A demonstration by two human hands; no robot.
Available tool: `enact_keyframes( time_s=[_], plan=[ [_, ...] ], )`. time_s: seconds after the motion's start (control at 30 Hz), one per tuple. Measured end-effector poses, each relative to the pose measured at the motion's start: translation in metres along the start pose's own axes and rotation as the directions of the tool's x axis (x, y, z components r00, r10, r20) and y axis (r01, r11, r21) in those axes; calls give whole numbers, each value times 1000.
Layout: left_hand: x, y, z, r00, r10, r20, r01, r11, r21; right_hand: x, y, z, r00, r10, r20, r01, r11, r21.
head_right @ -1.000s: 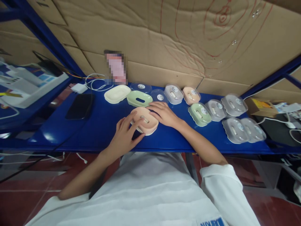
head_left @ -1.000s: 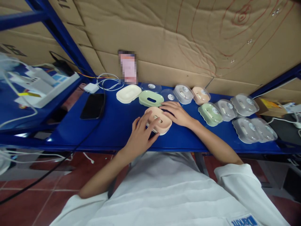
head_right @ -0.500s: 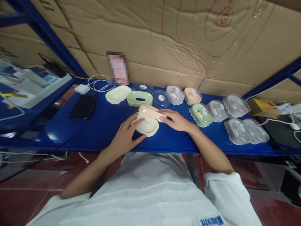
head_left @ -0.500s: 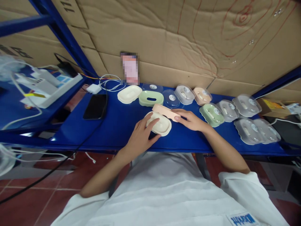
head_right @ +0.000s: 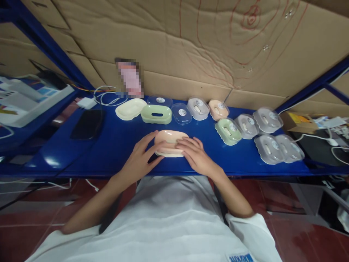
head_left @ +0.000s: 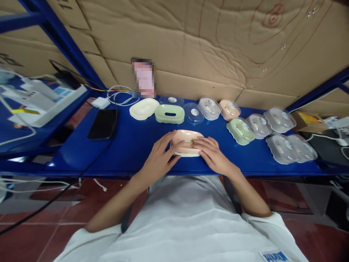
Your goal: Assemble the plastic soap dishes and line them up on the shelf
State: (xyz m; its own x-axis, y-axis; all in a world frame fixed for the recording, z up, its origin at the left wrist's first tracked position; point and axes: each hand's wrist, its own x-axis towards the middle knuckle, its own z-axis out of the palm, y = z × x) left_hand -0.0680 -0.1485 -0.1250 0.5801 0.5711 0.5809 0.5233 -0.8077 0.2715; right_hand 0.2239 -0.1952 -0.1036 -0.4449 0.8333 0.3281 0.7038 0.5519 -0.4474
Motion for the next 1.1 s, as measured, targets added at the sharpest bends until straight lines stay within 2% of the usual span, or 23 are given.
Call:
enact_keyframes(
  time_s=[0.17,0.3,0.37,0.47,0.57,0.7,0.8,0.93,1.1],
  plan=[
    [1,1,1,999,37,-2,-37,999,40,0,-2,11,995,-96,-2,95,995,-20],
    [0,1,3,999,36,10,-36,998,47,6,5,-1,992,-104,69,109,991,-78],
    [0,1,4,1000,23,20,-23,999,35,21,15,-13,994,-76,73,84,990,-116],
    [0,2,3,1000,11,27,-11,1000,-2,56,39,-26,1000,-23,2,23,982,-187],
    [1,3,0,1000,7,12,-6,999,-47,85,60,-25,999,47,-10,-48,964,-263],
    [3,4,-5,999,33,0,-33,991,-129,83,72,-13,988,150,-32,-152,930,-335],
    [2,4,-7,999,41,2,-41,990,-137,69,74,-11,990,121,-77,-137,953,-269],
    [0,2,-6,1000,3,-21,-5,994,-109,64,72,-19,996,4,-89,-13,995,-96],
    [-2,3,-4,998,-63,-23,59,990,-130,63,48,-37,988,2,-153,5,999,42]
  ],
)
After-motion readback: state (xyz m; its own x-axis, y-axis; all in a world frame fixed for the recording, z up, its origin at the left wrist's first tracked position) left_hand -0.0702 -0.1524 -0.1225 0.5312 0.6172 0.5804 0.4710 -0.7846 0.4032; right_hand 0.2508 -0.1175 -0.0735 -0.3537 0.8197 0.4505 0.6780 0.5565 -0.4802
